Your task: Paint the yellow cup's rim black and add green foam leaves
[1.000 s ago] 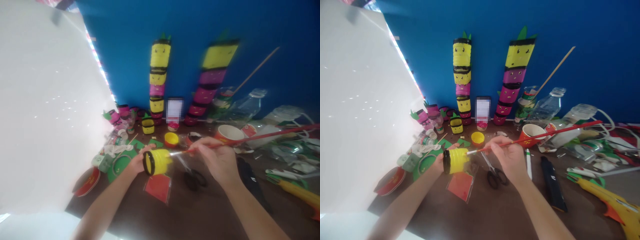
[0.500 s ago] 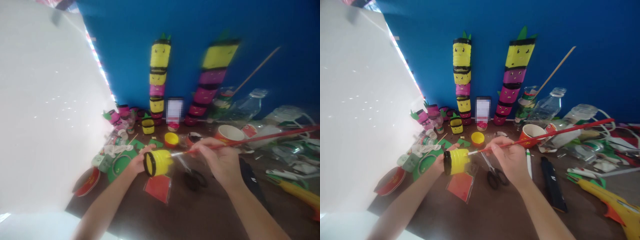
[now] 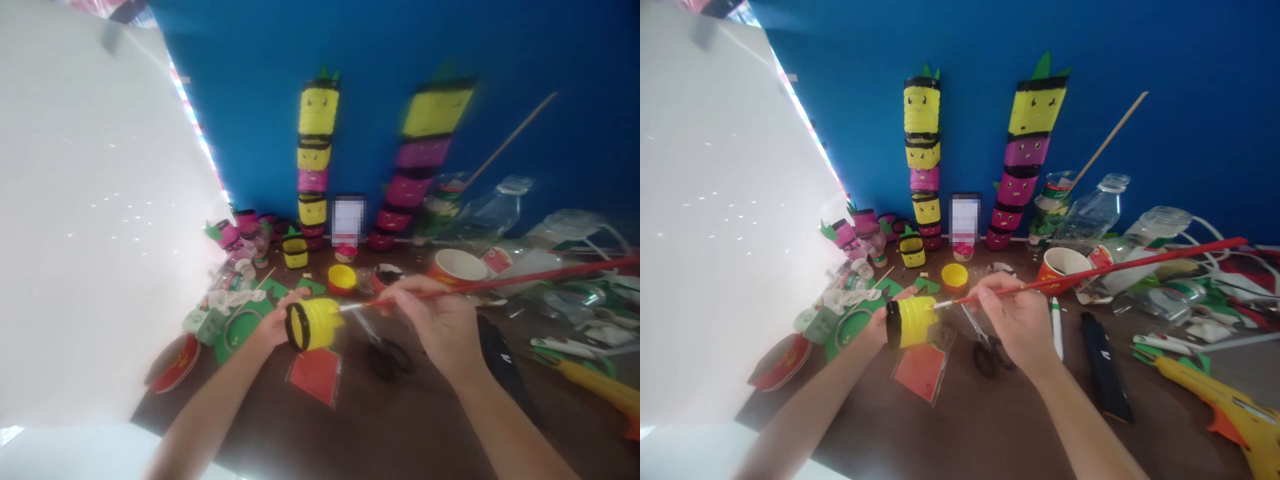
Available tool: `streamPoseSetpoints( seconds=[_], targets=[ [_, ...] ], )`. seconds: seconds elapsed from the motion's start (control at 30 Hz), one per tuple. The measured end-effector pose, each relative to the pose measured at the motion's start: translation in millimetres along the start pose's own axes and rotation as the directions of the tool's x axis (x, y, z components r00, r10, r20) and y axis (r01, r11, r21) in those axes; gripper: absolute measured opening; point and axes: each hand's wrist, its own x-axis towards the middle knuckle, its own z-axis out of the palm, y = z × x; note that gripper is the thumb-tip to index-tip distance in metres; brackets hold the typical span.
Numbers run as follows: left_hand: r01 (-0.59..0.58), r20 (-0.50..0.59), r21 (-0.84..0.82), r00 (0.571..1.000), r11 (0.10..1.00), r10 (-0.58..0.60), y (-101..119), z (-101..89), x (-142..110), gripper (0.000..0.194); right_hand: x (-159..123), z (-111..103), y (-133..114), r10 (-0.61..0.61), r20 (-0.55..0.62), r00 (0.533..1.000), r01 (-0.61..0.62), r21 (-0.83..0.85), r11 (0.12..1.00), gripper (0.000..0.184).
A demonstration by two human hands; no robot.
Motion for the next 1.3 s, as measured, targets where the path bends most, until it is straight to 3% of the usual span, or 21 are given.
streamPoseSetpoints(
  seconds=[0.17,0.3,0.43,0.57,0.8,1.03,1.17,1.3],
  targets=[
    [-0.016,-0.028,0.010,0.999,1.000,0.016,-3,-5.0,0,0.077,4,-3,5,0.013,-0.023,1.000,-0.013,-0.013,1.000,0.018],
    [-0.024,-0.007,-0.011,1.000,1.000,0.024,-5,-10.2,-1,0.076,7,-5,15,0.049,-0.029,0.998,-0.045,0.139,0.989,0.017],
    [-0.042,0.016,-0.026,0.999,0.999,0.042,-3,-5.7,-1,0.073,8,-4,24,0.095,0.033,0.995,-0.099,0.150,0.984,0.017],
    [-0.041,-0.022,-0.005,0.999,0.999,0.041,-1,-0.4,-1,0.074,8,-4,24,0.114,0.009,0.993,-0.113,0.193,0.975,0.016],
    [-0.035,0.006,-0.020,0.999,0.999,0.035,-6,-13.2,0,0.073,8,-4,9,0.070,0.003,0.998,-0.070,0.050,0.996,0.020],
    [-0.021,0.042,-0.026,0.999,0.999,0.022,-1,-1.9,-1,0.073,7,-5,0,0.021,0.014,1.000,-0.021,-0.029,0.999,0.018],
    [-0.024,0.014,-0.028,1.000,0.999,0.024,-2,-4.6,-1,0.072,7,-7,-1,-0.027,-0.015,1.000,0.026,-0.089,0.996,0.017],
    [-0.010,-0.011,-0.018,1.000,1.000,0.010,-4,-9.2,-1,0.081,9,-8,4,0.015,-0.093,0.996,-0.014,0.014,1.000,0.016]
  ],
)
